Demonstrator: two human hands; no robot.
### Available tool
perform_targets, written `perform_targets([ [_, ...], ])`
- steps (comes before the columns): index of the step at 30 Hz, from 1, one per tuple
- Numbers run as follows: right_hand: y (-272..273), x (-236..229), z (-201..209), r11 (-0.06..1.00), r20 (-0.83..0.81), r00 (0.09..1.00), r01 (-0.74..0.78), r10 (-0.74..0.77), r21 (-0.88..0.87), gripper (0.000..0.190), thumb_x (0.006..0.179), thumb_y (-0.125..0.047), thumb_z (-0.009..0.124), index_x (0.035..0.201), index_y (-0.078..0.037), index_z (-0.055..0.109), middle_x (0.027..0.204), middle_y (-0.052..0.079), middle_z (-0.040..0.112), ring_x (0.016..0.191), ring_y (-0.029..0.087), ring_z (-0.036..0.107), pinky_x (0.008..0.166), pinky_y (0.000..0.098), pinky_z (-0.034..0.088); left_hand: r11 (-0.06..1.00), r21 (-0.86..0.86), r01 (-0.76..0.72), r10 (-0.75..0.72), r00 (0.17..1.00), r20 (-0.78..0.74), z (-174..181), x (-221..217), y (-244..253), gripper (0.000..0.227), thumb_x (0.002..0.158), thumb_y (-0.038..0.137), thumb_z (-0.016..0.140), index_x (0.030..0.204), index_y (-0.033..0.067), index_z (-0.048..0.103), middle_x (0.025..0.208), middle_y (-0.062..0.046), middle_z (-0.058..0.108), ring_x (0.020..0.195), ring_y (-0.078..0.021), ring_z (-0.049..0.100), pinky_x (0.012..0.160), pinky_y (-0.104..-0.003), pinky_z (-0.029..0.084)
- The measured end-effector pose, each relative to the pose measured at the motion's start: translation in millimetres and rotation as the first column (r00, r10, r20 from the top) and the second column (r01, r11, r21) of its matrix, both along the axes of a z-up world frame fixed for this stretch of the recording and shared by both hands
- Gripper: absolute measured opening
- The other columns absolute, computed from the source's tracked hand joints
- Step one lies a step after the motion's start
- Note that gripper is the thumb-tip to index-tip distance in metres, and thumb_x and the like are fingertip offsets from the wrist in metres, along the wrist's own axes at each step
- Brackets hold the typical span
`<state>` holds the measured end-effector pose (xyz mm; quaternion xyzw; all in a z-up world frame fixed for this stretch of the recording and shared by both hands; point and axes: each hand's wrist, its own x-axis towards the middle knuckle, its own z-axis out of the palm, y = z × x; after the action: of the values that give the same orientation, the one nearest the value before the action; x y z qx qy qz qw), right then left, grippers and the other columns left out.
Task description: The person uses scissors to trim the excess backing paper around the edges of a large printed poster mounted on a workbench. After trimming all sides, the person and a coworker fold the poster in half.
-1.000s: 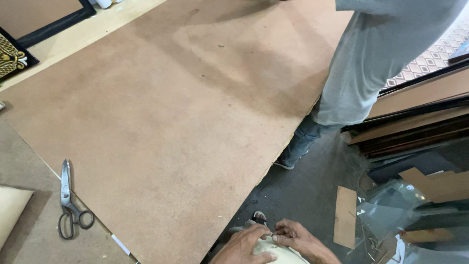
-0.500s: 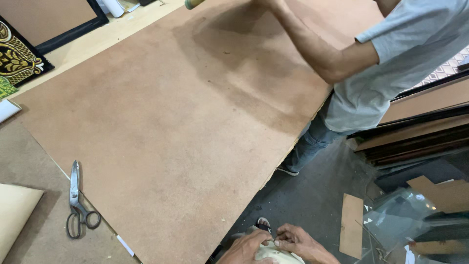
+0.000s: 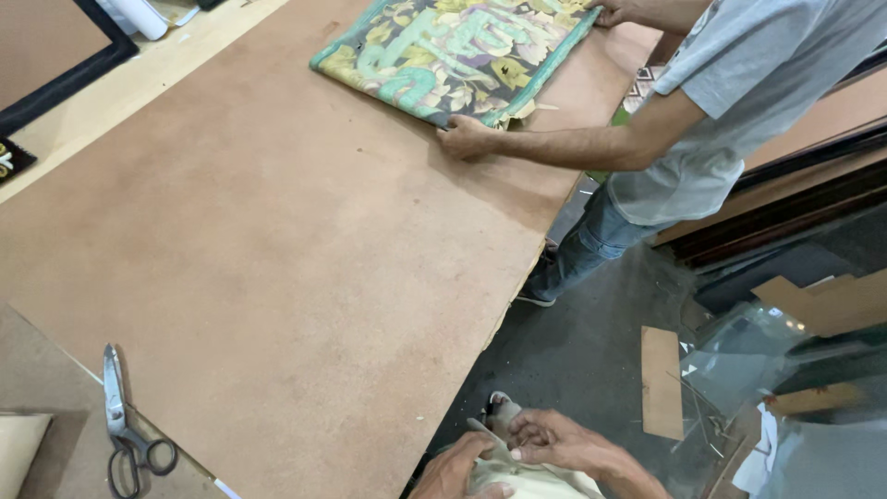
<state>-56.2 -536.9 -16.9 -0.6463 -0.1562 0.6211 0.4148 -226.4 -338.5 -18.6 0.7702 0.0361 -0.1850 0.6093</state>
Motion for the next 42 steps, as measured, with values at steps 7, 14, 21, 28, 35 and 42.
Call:
perform_targets([
  [7,68.6,79.8,76.1,0.950,0.234,0.957,-0.224,0.173,0.216,0.062,0.086,-0.032,0.079,0.133,-0.001,0.053,0.120,0.013,0.071,0.113,0.022,0.069,0.096,0.0366,0.057,0.990,-0.033,-0.140,0.143,0.985,0.097,-25.2,13.7,-0.4,0.070,0.089,0.041,0.078,0.136,-0.0048,0.052,0.140,-0.023,0.056,0.130,-0.0324,0.062,0.109,-0.042,0.049],
  [14,132.5,157.1,103.4,0.771,0.529,0.798,-0.522,0.289,0.366,0.064,0.092,-0.038,0.075,0.136,0.003,0.053,0.121,0.022,0.070,0.115,0.028,0.070,0.096,0.0395,0.057,0.898,0.013,-0.440,0.440,0.897,-0.029,0.9,80.6,-5.7,0.068,0.080,0.028,0.080,0.138,0.0018,0.056,0.133,-0.018,0.063,0.124,-0.0273,0.067,0.102,-0.039,0.055],
  [21,133.6,220.6,69.6,0.775,0.425,0.780,-0.586,0.459,0.237,0.069,0.088,-0.043,0.075,0.134,0.003,0.053,0.120,0.022,0.070,0.109,0.029,0.072,0.093,0.0402,0.059,0.876,0.093,-0.473,0.482,0.869,-0.113,23.6,156.1,-2.4,0.064,0.084,0.024,0.078,0.138,0.0015,0.053,0.136,-0.017,0.059,0.128,-0.0270,0.062,0.107,-0.038,0.051],
  [28,142.6,255.7,63.2,0.747,0.420,0.731,-0.644,0.538,0.163,0.071,0.087,-0.047,0.075,0.135,0.001,0.053,0.121,0.020,0.069,0.111,0.028,0.070,0.094,0.0398,0.058,0.812,0.023,-0.584,0.584,0.811,-0.018,11.4,182.8,-7.9,0.063,0.082,0.020,0.078,0.136,-0.0007,0.055,0.138,-0.018,0.058,0.128,-0.0296,0.064,0.102,-0.040,0.056],
  [35,155.2,248.0,68.8,0.681,0.469,0.681,-0.703,0.563,0.203,0.061,0.089,-0.041,0.077,0.129,0.002,0.057,0.115,0.019,0.072,0.110,0.028,0.071,0.095,0.0397,0.057,0.772,0.090,-0.630,0.625,0.777,0.079,34.6,180.2,4.2,0.059,0.087,0.024,0.076,0.136,-0.0018,0.056,0.136,-0.019,0.059,0.126,-0.0325,0.062,0.103,-0.040,0.053],
  [42,164.3,199.0,57.5,0.789,0.282,0.754,-0.614,0.593,-0.016,0.059,0.080,-0.023,0.081,0.131,-0.001,0.059,0.113,0.015,0.076,0.106,0.023,0.071,0.093,0.0385,0.059,0.757,0.092,-0.647,0.642,0.763,0.077,64.2,142.0,12.3,0.057,0.092,0.031,0.072,0.135,-0.0039,0.055,0.139,-0.023,0.058,0.126,-0.0357,0.061,0.105,-0.042,0.048],
])
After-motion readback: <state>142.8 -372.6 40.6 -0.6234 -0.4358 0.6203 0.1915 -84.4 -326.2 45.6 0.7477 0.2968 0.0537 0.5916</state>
